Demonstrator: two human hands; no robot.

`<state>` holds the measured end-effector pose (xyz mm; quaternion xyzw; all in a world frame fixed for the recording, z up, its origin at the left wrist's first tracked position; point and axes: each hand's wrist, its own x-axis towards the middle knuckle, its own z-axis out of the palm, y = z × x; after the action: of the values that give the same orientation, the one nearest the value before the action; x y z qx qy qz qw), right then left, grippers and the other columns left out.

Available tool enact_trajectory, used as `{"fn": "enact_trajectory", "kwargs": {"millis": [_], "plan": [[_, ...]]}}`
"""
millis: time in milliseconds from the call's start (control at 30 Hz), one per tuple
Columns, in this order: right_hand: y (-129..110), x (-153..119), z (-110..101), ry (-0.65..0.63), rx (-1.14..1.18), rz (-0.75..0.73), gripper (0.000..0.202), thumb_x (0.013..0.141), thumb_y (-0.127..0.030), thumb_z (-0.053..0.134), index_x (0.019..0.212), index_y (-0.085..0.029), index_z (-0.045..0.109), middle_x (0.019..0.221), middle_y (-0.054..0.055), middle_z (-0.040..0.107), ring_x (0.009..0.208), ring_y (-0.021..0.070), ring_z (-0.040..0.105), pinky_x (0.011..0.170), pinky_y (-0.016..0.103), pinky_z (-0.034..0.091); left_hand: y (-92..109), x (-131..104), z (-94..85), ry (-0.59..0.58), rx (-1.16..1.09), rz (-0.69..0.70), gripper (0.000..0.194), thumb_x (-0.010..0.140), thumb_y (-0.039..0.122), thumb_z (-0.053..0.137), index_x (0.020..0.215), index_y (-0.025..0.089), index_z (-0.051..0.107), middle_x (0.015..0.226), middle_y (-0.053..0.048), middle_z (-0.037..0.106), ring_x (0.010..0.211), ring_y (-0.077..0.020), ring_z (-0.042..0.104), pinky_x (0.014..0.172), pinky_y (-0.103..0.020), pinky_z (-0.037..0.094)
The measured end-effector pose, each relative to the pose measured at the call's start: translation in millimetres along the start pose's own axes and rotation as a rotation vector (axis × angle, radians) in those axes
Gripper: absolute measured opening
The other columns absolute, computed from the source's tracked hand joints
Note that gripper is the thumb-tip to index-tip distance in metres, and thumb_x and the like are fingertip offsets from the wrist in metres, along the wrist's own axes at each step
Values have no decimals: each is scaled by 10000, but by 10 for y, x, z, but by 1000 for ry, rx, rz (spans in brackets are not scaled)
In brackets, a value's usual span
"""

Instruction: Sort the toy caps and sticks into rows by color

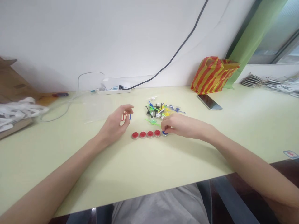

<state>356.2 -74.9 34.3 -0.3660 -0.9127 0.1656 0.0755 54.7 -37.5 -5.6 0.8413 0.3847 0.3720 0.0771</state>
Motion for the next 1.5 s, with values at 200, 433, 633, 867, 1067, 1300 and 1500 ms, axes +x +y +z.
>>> {"fn": "enact_trajectory", "kwargs": {"millis": [200, 433, 633, 867, 1067, 1300, 1500], "plan": [[5, 13, 2, -2, 5, -19, 220, 852, 12, 545, 816, -162, 674, 831, 42, 669, 757, 165, 545, 702, 293, 344, -32, 4, 7, -7, 3, -9, 374, 966, 140, 499, 1319, 261, 524, 1097, -28, 681, 948, -162, 659, 923, -355, 542], [-5, 10, -11, 0, 6, -19, 234, 837, 20, 543, 819, -165, 684, 842, 46, 694, 763, 167, 565, 710, 293, 350, -35, 5, 4, -4, 7, -9, 362, 969, 164, 496, 1316, 260, 531, 1095, -37, 682, 958, -172, 663, 916, -360, 546], [-47, 2, -29, -11, 6, -3, 226, 853, 7, 538, 819, -165, 682, 868, 58, 703, 768, 172, 572, 707, 296, 360, -30, 6, -2, -7, 8, -16, 366, 968, 173, 493, 1323, 253, 530, 1090, -41, 683, 956, -174, 657, 921, -364, 542], [21, -82, -219, 174, -10, 59, 195, 920, -90, 550, 860, -185, 711, 902, 56, 717, 800, 179, 599, 739, 295, 385, -25, 10, -12, -6, 7, -20, 355, 967, 198, 492, 1316, 249, 535, 1087, -49, 687, 959, -185, 663, 913, -375, 551], [386, -56, -268, 341, -203, 276, 230, 971, -145, 517, 941, -168, 744, 1027, 108, 728, 856, 198, 612, 745, 299, 379, 15, 19, -38, -8, 37, -29, 339, 971, 204, 490, 1302, 261, 539, 1086, -40, 694, 949, -189, 670, 901, -370, 548], [738, -11, -232, 275, -310, 404, 232, 963, -141, 537, 973, -165, 768, 1053, 117, 748, 939, 222, 633, 750, 303, 381, -19, 11, -49, -15, 42, -31, 350, 974, 209, 488, 1315, 275, 531, 1080, -29, 691, 946, -186, 675, 890, -353, 544], [1075, 16, -136, 302, -317, 541, 268, 992, -221, 555, 1152, -142, 754, 1149, 147, 749, 1009, 240, 648, 755, 305, 395, -45, 17, -45, -26, 49, -23, 339, 968, 213, 492, 1297, 281, 536, 1057, -24, 691, 909, -181, 673, 871, -345, 540]]}}
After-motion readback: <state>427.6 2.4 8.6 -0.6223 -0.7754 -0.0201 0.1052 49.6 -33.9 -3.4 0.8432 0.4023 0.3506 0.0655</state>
